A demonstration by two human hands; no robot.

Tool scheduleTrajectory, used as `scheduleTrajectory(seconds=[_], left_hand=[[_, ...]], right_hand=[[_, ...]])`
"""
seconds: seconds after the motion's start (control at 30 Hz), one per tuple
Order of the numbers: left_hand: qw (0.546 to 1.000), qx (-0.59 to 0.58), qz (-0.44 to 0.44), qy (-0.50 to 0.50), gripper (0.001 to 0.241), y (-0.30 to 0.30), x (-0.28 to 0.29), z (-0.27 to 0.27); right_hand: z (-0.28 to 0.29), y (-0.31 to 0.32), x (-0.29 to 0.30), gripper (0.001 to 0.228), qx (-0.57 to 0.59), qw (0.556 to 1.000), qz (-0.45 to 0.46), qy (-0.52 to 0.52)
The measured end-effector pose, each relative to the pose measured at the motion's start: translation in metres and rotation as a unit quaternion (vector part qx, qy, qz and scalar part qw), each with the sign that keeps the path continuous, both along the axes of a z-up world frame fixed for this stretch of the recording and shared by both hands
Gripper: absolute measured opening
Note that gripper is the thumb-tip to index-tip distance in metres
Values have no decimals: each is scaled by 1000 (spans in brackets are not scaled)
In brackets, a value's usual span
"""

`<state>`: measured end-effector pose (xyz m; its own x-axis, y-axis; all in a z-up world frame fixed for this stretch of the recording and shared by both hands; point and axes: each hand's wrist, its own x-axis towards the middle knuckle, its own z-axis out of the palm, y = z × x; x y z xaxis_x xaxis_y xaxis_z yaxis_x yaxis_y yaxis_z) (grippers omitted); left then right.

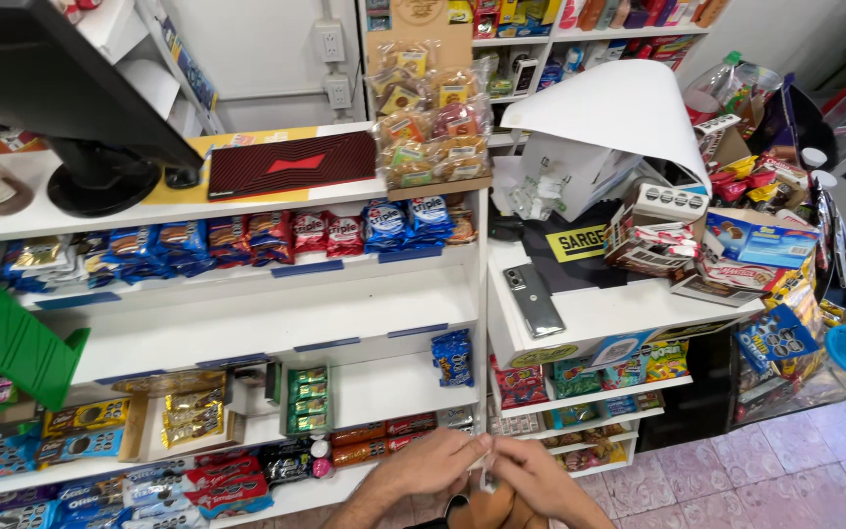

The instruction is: The person handles individual snack bars and boxes of candy, moving them from one shelf or container to another within a retail display.

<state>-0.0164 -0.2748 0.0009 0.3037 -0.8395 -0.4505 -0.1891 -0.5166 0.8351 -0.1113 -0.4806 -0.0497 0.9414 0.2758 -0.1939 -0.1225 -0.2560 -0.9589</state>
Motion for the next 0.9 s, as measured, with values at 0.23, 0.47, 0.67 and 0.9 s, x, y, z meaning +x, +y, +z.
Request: scheduleTrajectory(seconds=[0.23,0.47,0.67,0.9], left_hand=[[963,18,267,15,27,-37,12,30],[952,26,303,28,25,-53,7,21],[927,18,369,66,26,-65,9,19],[948,-36,315,-20,95,-111,5,-2]], right_hand=[[18,-97,60,20,27,903,-414,107],[25,-187,178,55,-2,893,-433,122],[40,-159,152,49,-15,923,-339,179],[49,-95,100,32,-40,974,-143,172]])
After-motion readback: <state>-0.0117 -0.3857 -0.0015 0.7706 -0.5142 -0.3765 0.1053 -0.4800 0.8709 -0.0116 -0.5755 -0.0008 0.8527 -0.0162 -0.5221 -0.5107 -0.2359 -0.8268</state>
